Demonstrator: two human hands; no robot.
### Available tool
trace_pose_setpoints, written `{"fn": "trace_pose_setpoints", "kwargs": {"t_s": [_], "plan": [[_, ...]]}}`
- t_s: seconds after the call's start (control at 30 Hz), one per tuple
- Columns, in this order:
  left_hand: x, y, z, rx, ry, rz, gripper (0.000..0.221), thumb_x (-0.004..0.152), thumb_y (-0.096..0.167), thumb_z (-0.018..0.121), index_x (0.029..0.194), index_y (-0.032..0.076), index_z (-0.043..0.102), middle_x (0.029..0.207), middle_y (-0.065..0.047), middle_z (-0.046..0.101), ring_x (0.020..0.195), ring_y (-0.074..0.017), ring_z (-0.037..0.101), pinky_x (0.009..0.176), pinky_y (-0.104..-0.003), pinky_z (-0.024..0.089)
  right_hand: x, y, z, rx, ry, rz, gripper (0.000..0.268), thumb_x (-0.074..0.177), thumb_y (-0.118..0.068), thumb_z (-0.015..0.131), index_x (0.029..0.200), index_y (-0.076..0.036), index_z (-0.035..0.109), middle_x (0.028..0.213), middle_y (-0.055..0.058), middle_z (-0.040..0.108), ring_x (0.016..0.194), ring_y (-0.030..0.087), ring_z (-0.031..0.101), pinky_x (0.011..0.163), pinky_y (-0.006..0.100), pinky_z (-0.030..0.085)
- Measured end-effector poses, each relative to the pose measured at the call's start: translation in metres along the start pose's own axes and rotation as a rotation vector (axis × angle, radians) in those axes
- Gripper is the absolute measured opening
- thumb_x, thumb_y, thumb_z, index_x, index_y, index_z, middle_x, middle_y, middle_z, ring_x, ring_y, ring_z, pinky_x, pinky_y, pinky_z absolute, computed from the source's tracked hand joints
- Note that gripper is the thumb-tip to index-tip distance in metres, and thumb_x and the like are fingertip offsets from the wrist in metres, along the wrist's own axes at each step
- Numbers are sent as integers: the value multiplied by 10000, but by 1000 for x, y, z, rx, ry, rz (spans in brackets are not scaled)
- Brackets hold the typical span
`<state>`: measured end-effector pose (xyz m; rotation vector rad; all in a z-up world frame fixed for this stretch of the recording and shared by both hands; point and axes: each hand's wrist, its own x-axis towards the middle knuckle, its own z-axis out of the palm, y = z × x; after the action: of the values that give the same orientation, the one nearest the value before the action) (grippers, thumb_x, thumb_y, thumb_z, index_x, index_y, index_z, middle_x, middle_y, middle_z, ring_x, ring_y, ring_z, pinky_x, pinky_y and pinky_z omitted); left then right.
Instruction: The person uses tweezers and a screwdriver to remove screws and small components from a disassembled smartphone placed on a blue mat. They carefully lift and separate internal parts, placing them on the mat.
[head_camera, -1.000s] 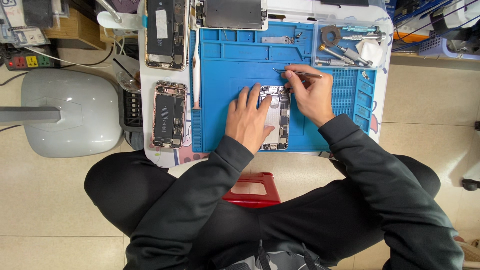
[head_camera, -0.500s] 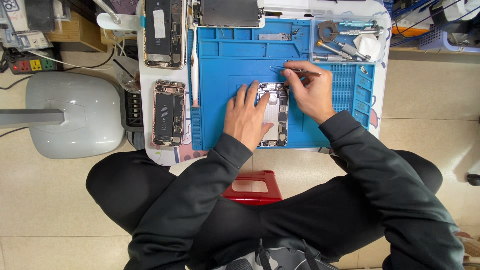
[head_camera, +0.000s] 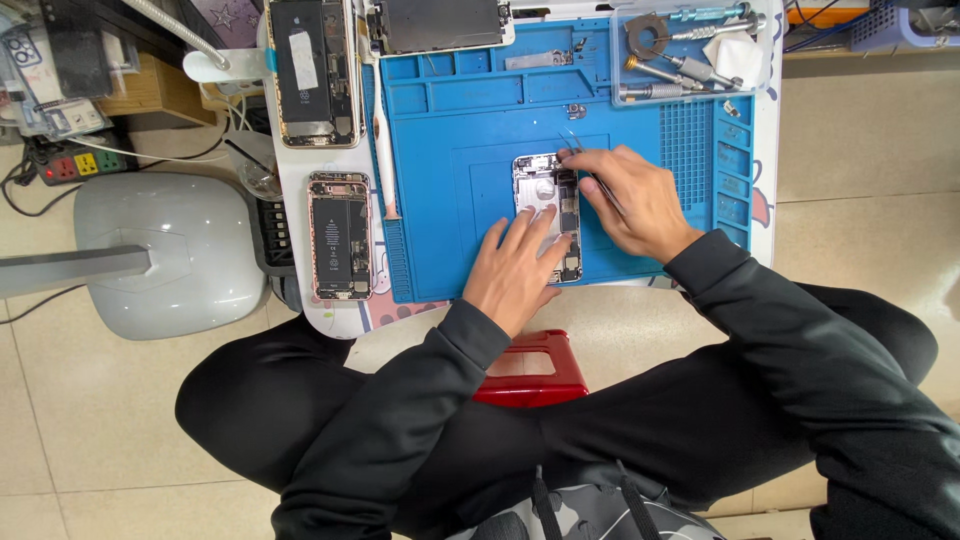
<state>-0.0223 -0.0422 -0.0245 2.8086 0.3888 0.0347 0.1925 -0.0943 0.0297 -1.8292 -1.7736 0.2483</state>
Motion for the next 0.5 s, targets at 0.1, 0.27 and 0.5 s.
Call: {"fn": "trace_pose_setpoints", "kwargs": {"t_s": [0.1,0.27,0.5], "plan": [[-2,-2,-2,22,35,35,711,889,438,842,1470,161,539,1532,-207,414,1493,-388,396,1187,-595,360,2,6,4,-55,4,-13,259,1167,-269,485,1296,-161,682,916,44,737,819,279,704,648,366,571],[-2,-9,-1,14,56,79,732,887,438,840,1485,169,516,1535,-187,427,1492,-373,405,1190,-585,363,2,0,5,-180,-5,-56,247,1172,-286,468,1280,-199,673,884,0,721,771,246,704,621,337,567],[4,-11,-13,25,232,149,775,820,243,934,1475,184,522,1435,-156,521,1430,-342,487,1170,-559,413,-3,10,7,-235,-52,-58,286,1174,-302,416,1312,-229,656,754,8,635,744,268,686,620,414,573]]}}
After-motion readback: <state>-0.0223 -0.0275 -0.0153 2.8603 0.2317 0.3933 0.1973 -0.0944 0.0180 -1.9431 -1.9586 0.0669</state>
